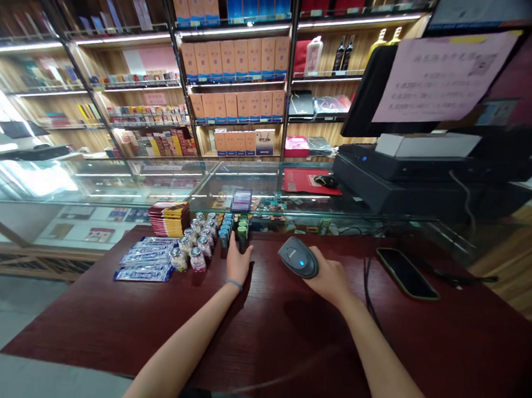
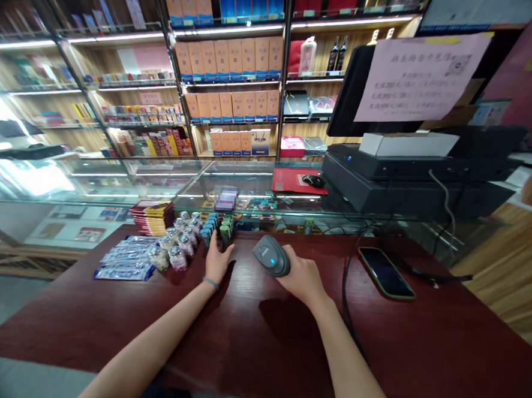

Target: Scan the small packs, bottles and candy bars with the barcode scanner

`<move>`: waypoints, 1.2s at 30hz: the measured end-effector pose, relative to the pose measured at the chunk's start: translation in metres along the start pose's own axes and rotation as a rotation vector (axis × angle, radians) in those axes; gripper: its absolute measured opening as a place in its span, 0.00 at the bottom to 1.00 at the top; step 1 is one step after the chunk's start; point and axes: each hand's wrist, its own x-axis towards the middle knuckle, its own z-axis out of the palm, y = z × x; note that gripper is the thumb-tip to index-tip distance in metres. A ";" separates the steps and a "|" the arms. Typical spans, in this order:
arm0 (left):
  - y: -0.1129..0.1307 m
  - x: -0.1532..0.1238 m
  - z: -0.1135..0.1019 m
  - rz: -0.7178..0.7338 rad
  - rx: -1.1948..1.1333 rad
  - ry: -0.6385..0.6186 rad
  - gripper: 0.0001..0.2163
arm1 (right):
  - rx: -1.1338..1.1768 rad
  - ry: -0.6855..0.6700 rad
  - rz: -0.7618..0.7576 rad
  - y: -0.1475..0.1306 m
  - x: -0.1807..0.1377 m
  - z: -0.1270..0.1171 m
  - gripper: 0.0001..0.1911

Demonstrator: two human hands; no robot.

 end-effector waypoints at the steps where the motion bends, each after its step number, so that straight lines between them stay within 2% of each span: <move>1: -0.002 -0.003 -0.002 0.009 -0.003 0.006 0.37 | 0.003 0.001 0.011 0.001 0.000 0.000 0.18; 5: 0.005 -0.012 -0.004 0.136 -0.014 0.047 0.33 | 0.024 0.022 0.072 0.007 0.003 -0.005 0.16; 8: 0.022 -0.015 0.009 0.231 -0.038 0.059 0.28 | 0.051 0.054 0.151 0.013 0.005 -0.012 0.15; 11: 0.042 -0.015 0.037 0.242 -0.116 0.006 0.24 | 0.069 0.117 0.254 0.025 0.005 -0.019 0.16; 15: 0.060 -0.014 0.091 0.211 -0.298 -0.146 0.20 | 0.129 0.255 0.358 0.047 0.004 -0.027 0.19; 20: 0.066 -0.014 0.157 0.135 -0.392 -0.287 0.20 | 0.224 0.417 0.414 0.066 0.001 -0.039 0.21; 24: 0.068 -0.016 0.199 0.117 -0.388 -0.326 0.22 | 0.270 0.523 0.462 0.073 0.000 -0.048 0.17; 29: 0.074 -0.020 0.233 0.197 -0.281 -0.312 0.22 | 0.333 0.566 0.490 0.082 -0.003 -0.050 0.17; 36: 0.079 -0.018 0.255 0.278 -0.161 -0.313 0.22 | 0.325 0.587 0.460 0.085 -0.002 -0.046 0.17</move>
